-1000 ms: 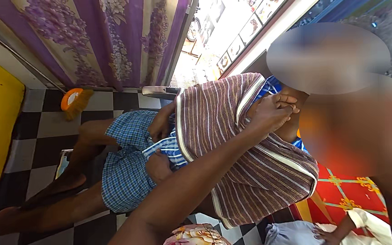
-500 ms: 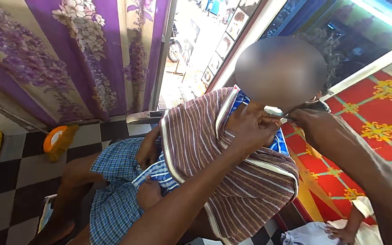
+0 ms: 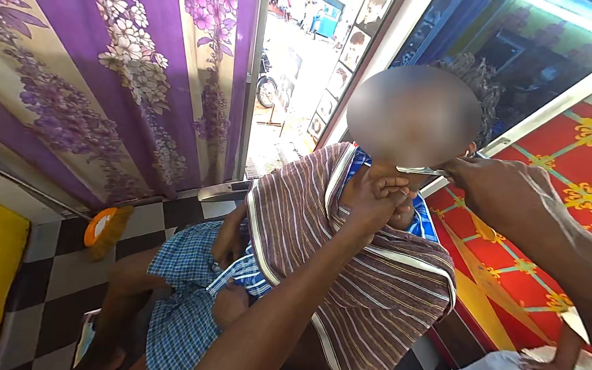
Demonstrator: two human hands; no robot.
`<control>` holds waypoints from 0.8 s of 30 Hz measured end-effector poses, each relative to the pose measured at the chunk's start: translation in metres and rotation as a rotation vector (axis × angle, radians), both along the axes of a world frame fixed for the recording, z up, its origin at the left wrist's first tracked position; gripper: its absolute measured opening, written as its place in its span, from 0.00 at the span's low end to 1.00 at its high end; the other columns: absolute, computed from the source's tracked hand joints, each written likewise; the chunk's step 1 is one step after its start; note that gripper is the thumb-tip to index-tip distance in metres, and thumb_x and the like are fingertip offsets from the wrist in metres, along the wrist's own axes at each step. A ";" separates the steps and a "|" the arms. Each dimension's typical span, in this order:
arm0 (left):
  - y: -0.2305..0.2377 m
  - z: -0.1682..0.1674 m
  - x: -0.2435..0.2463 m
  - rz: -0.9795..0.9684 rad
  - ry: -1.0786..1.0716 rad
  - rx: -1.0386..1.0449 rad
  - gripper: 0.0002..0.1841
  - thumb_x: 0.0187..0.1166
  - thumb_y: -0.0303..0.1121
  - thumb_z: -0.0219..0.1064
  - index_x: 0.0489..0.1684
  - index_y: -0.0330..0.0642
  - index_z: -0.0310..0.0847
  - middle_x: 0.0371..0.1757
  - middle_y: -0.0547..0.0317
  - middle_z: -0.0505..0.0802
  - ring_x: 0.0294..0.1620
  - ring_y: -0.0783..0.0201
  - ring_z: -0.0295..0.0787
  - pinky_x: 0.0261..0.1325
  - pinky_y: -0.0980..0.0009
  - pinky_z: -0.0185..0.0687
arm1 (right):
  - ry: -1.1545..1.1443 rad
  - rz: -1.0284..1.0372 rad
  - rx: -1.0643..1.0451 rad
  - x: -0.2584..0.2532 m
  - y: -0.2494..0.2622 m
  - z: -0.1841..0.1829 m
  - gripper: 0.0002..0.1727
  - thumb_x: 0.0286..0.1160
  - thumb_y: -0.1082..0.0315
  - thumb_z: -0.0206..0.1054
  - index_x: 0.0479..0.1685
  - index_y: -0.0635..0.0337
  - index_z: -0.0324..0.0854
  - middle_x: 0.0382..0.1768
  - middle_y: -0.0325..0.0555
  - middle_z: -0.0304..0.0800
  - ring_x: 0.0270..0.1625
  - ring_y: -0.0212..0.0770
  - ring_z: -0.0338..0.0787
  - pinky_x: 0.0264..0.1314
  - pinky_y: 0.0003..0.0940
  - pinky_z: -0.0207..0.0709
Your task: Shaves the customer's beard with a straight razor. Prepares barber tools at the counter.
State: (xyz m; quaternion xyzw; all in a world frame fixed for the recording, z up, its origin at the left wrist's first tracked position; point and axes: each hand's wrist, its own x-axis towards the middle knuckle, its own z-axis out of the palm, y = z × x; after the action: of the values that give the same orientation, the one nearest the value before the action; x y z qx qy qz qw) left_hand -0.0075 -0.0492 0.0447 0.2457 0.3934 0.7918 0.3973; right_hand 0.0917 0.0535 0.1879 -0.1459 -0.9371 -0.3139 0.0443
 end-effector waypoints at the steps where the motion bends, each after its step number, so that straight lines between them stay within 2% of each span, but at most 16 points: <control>1: 0.000 0.000 0.000 0.003 0.000 0.002 0.15 0.88 0.29 0.61 0.69 0.37 0.78 0.52 0.51 0.93 0.39 0.66 0.91 0.43 0.72 0.87 | 0.001 0.004 0.019 0.001 -0.003 0.001 0.09 0.73 0.73 0.75 0.49 0.52 0.89 0.35 0.51 0.91 0.34 0.58 0.91 0.28 0.56 0.79; 2: 0.000 -0.001 0.000 0.002 0.001 0.002 0.15 0.88 0.29 0.61 0.69 0.37 0.78 0.52 0.51 0.93 0.40 0.66 0.91 0.43 0.73 0.86 | 0.001 0.010 0.032 0.001 -0.007 0.002 0.08 0.72 0.73 0.75 0.47 0.52 0.88 0.35 0.50 0.90 0.34 0.57 0.91 0.28 0.55 0.79; 4: -0.002 -0.002 0.000 0.002 0.018 -0.003 0.15 0.88 0.30 0.62 0.68 0.36 0.78 0.52 0.51 0.93 0.40 0.65 0.91 0.43 0.72 0.86 | 0.031 0.071 0.009 0.007 -0.012 0.006 0.11 0.74 0.73 0.73 0.51 0.51 0.88 0.35 0.48 0.90 0.31 0.57 0.91 0.26 0.56 0.80; 6: -0.010 -0.004 -0.002 0.068 0.074 -0.011 0.13 0.88 0.33 0.62 0.64 0.37 0.80 0.50 0.52 0.93 0.41 0.64 0.92 0.45 0.70 0.88 | 0.111 0.203 -0.111 0.016 -0.013 0.013 0.08 0.77 0.74 0.70 0.48 0.53 0.86 0.29 0.47 0.88 0.26 0.56 0.89 0.24 0.57 0.78; 7: -0.015 -0.005 -0.006 0.155 0.110 -0.012 0.13 0.89 0.35 0.62 0.61 0.38 0.82 0.48 0.53 0.94 0.42 0.64 0.92 0.46 0.69 0.88 | 0.171 0.292 -0.222 0.022 -0.009 0.017 0.07 0.78 0.73 0.66 0.49 0.53 0.86 0.28 0.44 0.88 0.26 0.52 0.89 0.24 0.55 0.78; 8: -0.019 -0.007 -0.014 0.275 0.142 -0.010 0.13 0.89 0.36 0.62 0.60 0.37 0.83 0.48 0.53 0.94 0.42 0.63 0.93 0.48 0.66 0.90 | 0.247 0.353 -0.368 0.028 -0.006 0.020 0.08 0.82 0.69 0.62 0.50 0.51 0.86 0.31 0.39 0.89 0.28 0.45 0.89 0.27 0.49 0.79; 9: -0.020 -0.010 -0.025 0.407 0.175 -0.006 0.14 0.89 0.38 0.61 0.60 0.37 0.83 0.50 0.53 0.93 0.44 0.62 0.93 0.49 0.64 0.91 | 0.324 0.376 -0.543 0.034 -0.006 0.019 0.09 0.83 0.62 0.59 0.51 0.47 0.85 0.36 0.32 0.91 0.34 0.36 0.91 0.33 0.40 0.84; 10: -0.021 -0.013 -0.038 0.514 0.193 -0.001 0.16 0.89 0.39 0.60 0.63 0.37 0.82 0.53 0.51 0.92 0.48 0.60 0.92 0.52 0.61 0.90 | 0.400 0.402 -0.781 0.040 -0.009 0.014 0.10 0.84 0.60 0.60 0.53 0.47 0.85 0.42 0.31 0.94 0.40 0.34 0.94 0.40 0.33 0.91; 12: -0.022 -0.013 -0.064 0.574 0.203 -0.003 0.22 0.92 0.44 0.53 0.71 0.37 0.77 0.64 0.47 0.88 0.59 0.58 0.88 0.63 0.58 0.84 | 0.534 0.438 -1.191 0.046 -0.022 -0.007 0.11 0.83 0.59 0.63 0.56 0.50 0.84 0.48 0.41 0.95 0.44 0.41 0.96 0.43 0.34 0.93; 14: -0.022 -0.005 -0.080 0.491 0.188 0.000 0.28 0.94 0.53 0.47 0.74 0.39 0.78 0.69 0.50 0.87 0.66 0.59 0.85 0.70 0.57 0.80 | 0.630 0.418 -1.384 0.046 -0.033 -0.039 0.12 0.82 0.62 0.64 0.57 0.54 0.84 0.48 0.48 0.95 0.45 0.47 0.96 0.46 0.38 0.93; 16: -0.033 0.007 -0.077 0.389 0.215 -0.024 0.35 0.89 0.65 0.42 0.73 0.47 0.81 0.69 0.56 0.88 0.67 0.61 0.84 0.69 0.57 0.79 | 0.687 0.390 -1.484 0.040 -0.042 -0.068 0.10 0.84 0.66 0.61 0.54 0.59 0.83 0.45 0.50 0.96 0.46 0.47 0.97 0.49 0.38 0.93; 18: -0.040 0.011 -0.072 0.357 0.248 -0.023 0.38 0.85 0.71 0.41 0.70 0.54 0.84 0.66 0.61 0.91 0.64 0.62 0.86 0.65 0.57 0.81 | 0.722 0.311 -1.505 0.036 -0.048 -0.089 0.10 0.85 0.70 0.59 0.54 0.62 0.83 0.45 0.48 0.97 0.47 0.44 0.97 0.48 0.35 0.92; 20: -0.040 0.011 -0.072 0.362 0.245 0.005 0.38 0.86 0.70 0.41 0.68 0.51 0.85 0.66 0.60 0.91 0.67 0.62 0.84 0.71 0.57 0.78 | 0.741 0.232 -1.455 0.034 -0.051 -0.107 0.09 0.84 0.71 0.61 0.54 0.61 0.83 0.45 0.43 0.98 0.46 0.41 0.98 0.45 0.33 0.94; 24: -0.035 0.018 -0.066 0.410 0.223 0.023 0.34 0.90 0.63 0.43 0.65 0.46 0.87 0.64 0.60 0.92 0.67 0.64 0.84 0.72 0.60 0.76 | 0.739 0.207 -1.429 0.031 -0.055 -0.130 0.07 0.82 0.71 0.64 0.50 0.58 0.85 0.45 0.39 0.97 0.44 0.38 0.98 0.45 0.32 0.95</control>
State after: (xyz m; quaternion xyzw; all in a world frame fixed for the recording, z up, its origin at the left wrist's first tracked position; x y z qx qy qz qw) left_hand -0.0733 -0.0846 0.0629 0.2511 0.4673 0.8285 0.1796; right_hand 0.1226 -0.0013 0.0578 -0.1457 -0.8447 0.4347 0.2761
